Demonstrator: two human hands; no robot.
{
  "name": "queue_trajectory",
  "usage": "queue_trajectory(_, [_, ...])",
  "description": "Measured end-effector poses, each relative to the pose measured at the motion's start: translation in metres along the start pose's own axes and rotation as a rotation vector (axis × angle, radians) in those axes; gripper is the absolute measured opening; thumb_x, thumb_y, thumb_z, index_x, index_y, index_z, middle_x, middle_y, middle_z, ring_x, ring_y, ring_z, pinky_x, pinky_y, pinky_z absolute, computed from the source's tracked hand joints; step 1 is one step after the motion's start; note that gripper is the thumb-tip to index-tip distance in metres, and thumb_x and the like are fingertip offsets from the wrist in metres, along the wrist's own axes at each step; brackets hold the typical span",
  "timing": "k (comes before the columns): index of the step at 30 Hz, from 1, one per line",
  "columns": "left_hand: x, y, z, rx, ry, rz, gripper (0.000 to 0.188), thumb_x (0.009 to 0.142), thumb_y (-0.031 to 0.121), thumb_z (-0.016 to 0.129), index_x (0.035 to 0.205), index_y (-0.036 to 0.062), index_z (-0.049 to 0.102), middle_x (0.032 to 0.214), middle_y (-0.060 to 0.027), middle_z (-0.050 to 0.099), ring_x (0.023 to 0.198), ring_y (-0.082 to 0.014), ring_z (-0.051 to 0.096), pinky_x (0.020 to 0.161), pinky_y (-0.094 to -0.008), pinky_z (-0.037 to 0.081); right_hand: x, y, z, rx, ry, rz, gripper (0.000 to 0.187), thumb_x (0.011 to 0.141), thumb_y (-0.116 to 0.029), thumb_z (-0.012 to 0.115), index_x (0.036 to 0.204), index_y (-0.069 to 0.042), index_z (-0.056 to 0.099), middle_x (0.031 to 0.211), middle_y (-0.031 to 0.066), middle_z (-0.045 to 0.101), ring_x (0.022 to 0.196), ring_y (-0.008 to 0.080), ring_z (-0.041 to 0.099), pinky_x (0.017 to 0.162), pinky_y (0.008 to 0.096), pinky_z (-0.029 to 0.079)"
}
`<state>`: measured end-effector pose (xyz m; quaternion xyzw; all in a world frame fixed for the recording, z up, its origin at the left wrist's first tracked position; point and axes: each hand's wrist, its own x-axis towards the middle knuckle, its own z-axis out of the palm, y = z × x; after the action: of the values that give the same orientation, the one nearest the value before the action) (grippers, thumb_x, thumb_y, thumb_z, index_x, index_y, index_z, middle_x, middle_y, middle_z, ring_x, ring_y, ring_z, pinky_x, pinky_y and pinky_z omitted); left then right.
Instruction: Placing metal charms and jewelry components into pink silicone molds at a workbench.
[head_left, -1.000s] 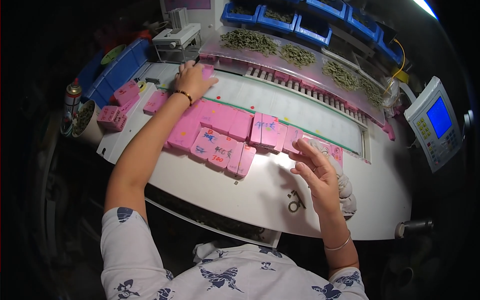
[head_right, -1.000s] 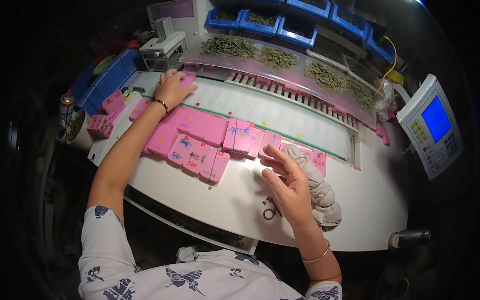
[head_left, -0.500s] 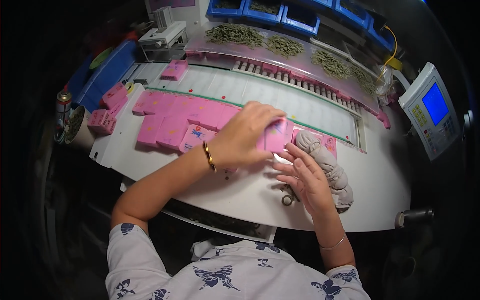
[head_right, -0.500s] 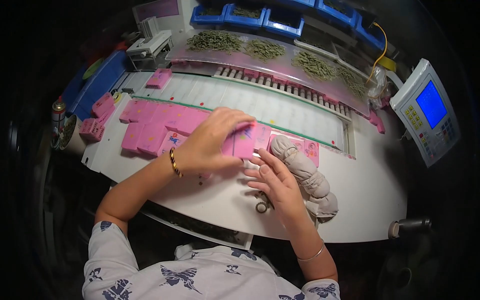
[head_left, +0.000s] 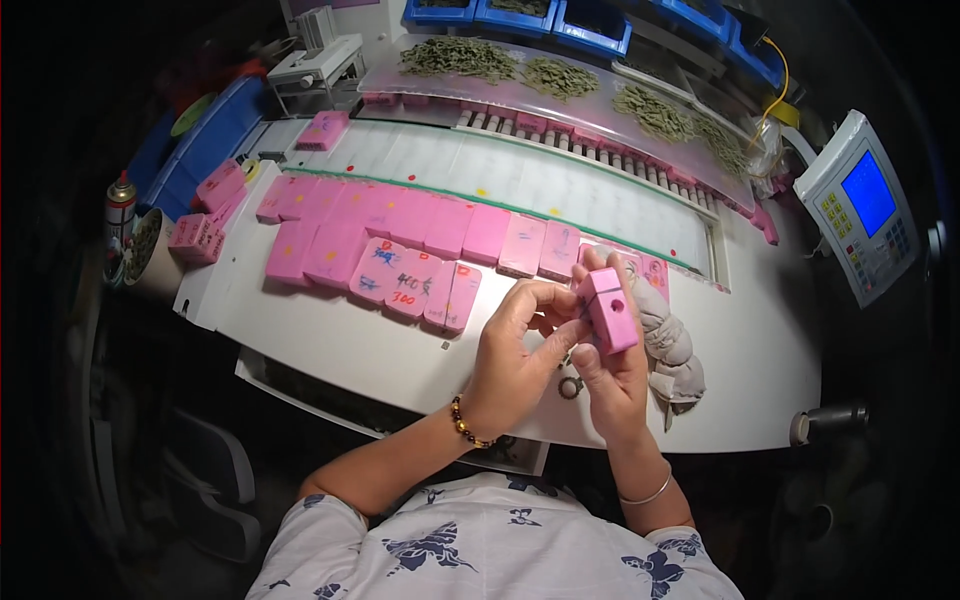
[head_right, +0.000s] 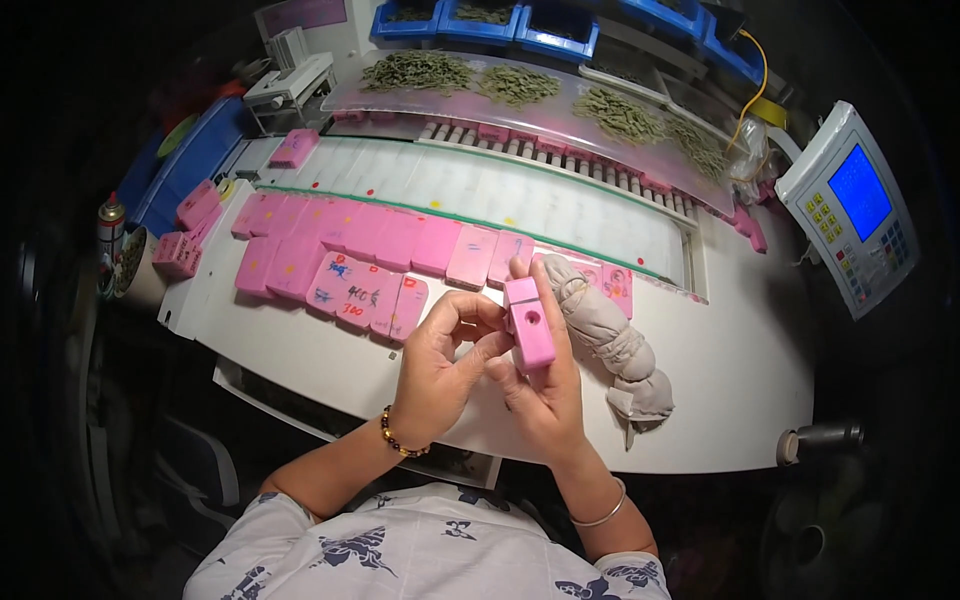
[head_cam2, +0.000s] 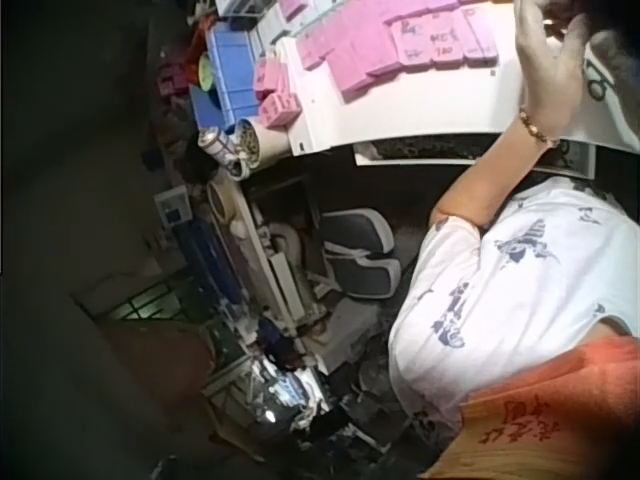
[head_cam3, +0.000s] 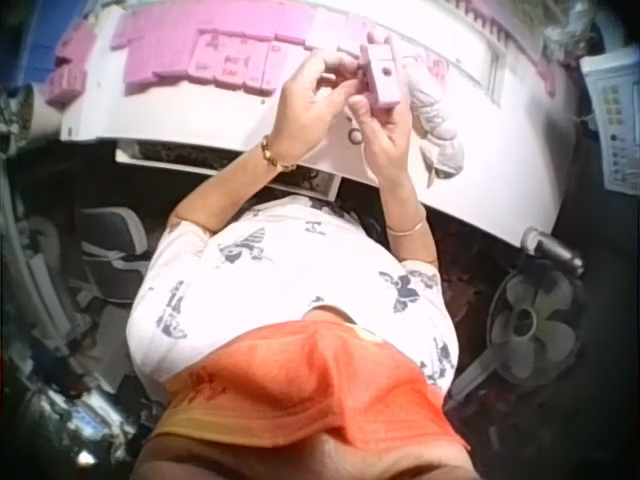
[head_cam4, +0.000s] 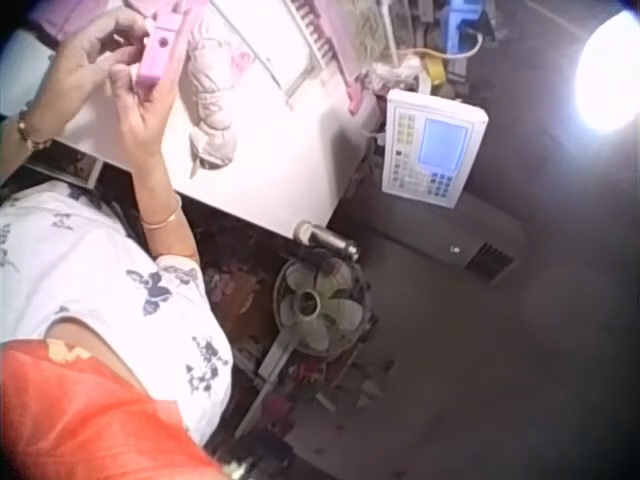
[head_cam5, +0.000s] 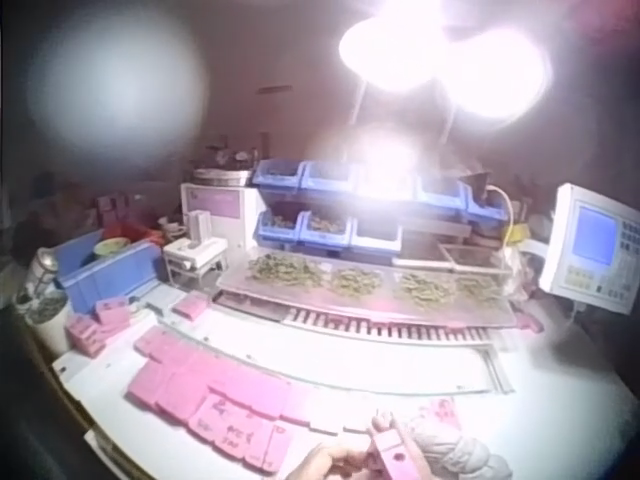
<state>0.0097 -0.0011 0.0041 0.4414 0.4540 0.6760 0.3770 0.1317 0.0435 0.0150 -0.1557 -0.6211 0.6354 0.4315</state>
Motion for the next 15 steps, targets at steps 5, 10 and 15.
queue_trajectory(5, [0.001,0.005,-0.001,0.094,-0.051,0.057,0.011,0.088,0.000,0.064,0.098,-0.0003,0.060,0.096,-0.0055,0.060,0.091,-0.0117,0.060,0.084,-0.0282,0.049,-0.004,0.007,0.004,-0.026,0.066,-0.145,0.077,0.095,-0.024,0.060,0.151,0.002,0.013,0.156,0.0208,0.021,0.144,0.0279,0.023,0.116,0.0388,0.024])
queue_trajectory(10, [-0.002,0.014,-0.005,0.233,-0.181,0.120,0.008,0.087,0.001,0.064,0.094,0.0016,0.059,0.092,-0.0032,0.060,0.088,-0.0099,0.059,0.084,-0.0260,0.048,-0.007,0.003,0.005,0.086,0.106,-0.037,0.075,0.095,-0.026,0.060,0.150,0.003,0.018,0.154,0.0204,0.027,0.141,0.0275,0.031,0.114,0.0384,0.027])
queue_trajectory(15, [-0.004,0.027,-0.009,-0.264,-0.204,-0.258,0.005,0.092,0.007,0.061,0.092,0.0027,0.059,0.083,0.0003,0.060,0.076,-0.0054,0.057,0.069,-0.0219,0.046,-0.010,-0.006,-0.001,0.114,0.205,0.088,0.064,0.096,-0.028,0.060,0.144,0.005,0.033,0.137,0.0215,0.051,0.123,0.0265,0.053,0.105,0.0383,0.041])
